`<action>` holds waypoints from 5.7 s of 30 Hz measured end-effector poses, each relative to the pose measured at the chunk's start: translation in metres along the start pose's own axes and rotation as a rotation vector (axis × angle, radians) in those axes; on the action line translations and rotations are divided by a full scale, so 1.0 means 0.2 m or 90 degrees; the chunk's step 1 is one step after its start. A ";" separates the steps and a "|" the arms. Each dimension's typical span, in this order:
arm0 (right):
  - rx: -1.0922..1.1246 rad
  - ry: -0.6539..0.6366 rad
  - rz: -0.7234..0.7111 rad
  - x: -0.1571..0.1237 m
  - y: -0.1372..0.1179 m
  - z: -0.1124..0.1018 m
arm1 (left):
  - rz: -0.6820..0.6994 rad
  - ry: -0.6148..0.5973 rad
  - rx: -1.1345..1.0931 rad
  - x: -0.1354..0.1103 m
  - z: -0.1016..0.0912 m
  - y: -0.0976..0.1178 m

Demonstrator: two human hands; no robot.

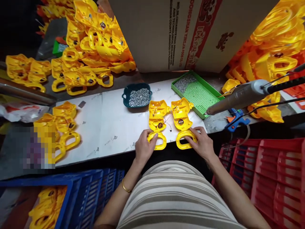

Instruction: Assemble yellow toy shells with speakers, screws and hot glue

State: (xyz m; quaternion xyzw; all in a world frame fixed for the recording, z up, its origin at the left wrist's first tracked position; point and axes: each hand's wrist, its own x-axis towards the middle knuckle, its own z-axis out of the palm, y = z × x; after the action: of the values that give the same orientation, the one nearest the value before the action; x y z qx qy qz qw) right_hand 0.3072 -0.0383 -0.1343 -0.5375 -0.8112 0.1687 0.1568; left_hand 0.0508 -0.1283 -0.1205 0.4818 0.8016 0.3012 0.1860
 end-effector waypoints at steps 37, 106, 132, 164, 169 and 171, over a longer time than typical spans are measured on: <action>0.233 0.262 -0.121 0.23 -0.07 0.02 | 0.452 -0.179 0.229 0.46 0.07 0.51; -0.083 -0.013 -0.133 0.35 -0.12 -0.08 | 0.363 -0.187 0.259 0.42 0.18 0.51; 0.152 0.108 -0.181 0.20 -0.16 -0.07 | 0.280 -0.031 0.195 0.32 0.03 0.36; 0.710 -0.137 0.175 0.20 -0.31 -0.08 | -0.150 -0.302 -0.639 0.34 0.09 0.47; 0.464 -0.048 0.028 0.22 -0.27 -0.08 | -0.107 -0.275 -0.614 0.31 0.10 0.50; 0.373 -0.037 -0.006 0.22 -0.25 -0.10 | -0.092 -0.267 -0.587 0.31 0.11 0.52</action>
State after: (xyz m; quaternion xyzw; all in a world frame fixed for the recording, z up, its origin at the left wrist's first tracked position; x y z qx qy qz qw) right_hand 0.2587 -0.0140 -0.0903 -0.4606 -0.7346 0.4102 0.2827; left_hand 0.1036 -0.0308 -0.0694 0.3430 0.5622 0.5067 0.5563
